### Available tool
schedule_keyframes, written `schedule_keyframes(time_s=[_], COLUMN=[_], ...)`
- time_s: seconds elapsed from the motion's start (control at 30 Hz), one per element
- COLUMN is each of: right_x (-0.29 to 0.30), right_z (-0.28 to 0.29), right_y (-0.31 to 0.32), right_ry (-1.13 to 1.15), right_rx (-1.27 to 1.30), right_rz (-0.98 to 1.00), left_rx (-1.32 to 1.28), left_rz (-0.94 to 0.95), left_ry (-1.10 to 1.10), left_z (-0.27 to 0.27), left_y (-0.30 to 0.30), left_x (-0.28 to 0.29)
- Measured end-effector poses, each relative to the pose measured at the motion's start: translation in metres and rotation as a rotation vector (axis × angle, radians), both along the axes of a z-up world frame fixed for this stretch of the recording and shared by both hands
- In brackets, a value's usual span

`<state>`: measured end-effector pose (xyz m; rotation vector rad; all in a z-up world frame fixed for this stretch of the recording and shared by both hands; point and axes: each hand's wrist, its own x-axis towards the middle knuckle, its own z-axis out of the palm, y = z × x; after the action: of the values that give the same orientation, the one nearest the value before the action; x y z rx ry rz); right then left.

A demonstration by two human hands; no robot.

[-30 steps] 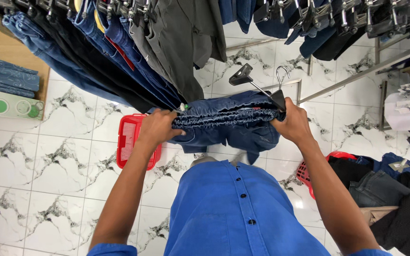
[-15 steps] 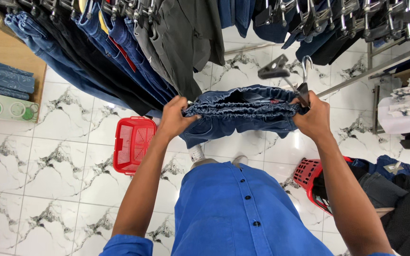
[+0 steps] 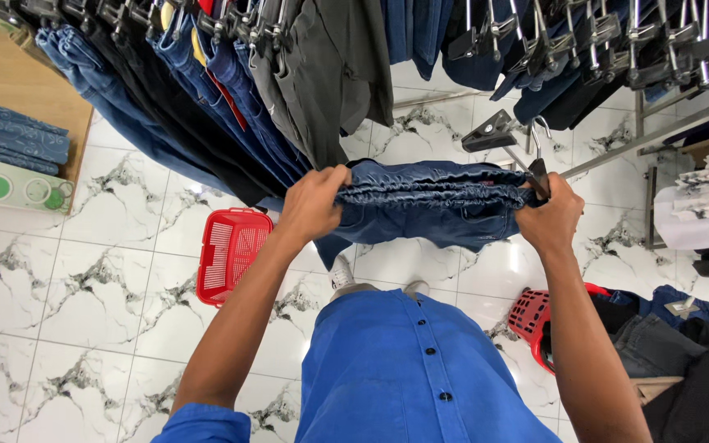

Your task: The person picks up clothing items including pants and shirts, places them onto hangers, and hangs them on a metal rack.

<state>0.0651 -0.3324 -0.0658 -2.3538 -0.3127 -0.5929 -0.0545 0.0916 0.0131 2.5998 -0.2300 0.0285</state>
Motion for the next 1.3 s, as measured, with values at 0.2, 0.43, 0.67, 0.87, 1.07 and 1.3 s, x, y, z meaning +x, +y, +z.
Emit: schedule_keyframes(time_s=[0.2,0.43,0.67,0.87,1.07,1.3], right_x=[-0.015,-0.030,-0.018,-0.017,-0.016,-0.031], right_z=[0.029,0.009,0.004,0.017,0.006,0.002], right_y=[-0.002,-0.016,-0.022,-0.011,-0.029,-0.030], right_ry=[0.192,0.299,0.353,0.212,0.168,0.234], right_rx=[-0.015,-0.037,0.297,0.169,0.146,0.006], right_rz=[-0.058,-0.059,0.012,0.027,0.012,0.066], left_rx=[-0.269,0.092,0.224,-0.020,-0.270,-0.154], left_rz=[-0.286,-0.348,-0.398,-0.325,-0.188,-0.321], left_ry=[-0.076,-0.338,-0.449,-0.270,-0.031,-0.204], left_z=[0.039,0.034,0.021,0.015,-0.011,-0.029], left_y=[-0.026,-0.029,-0.001,0.023,0.036,-0.019], left_x=[-0.010,0.001,0.001,-0.003,-0.002,0.004])
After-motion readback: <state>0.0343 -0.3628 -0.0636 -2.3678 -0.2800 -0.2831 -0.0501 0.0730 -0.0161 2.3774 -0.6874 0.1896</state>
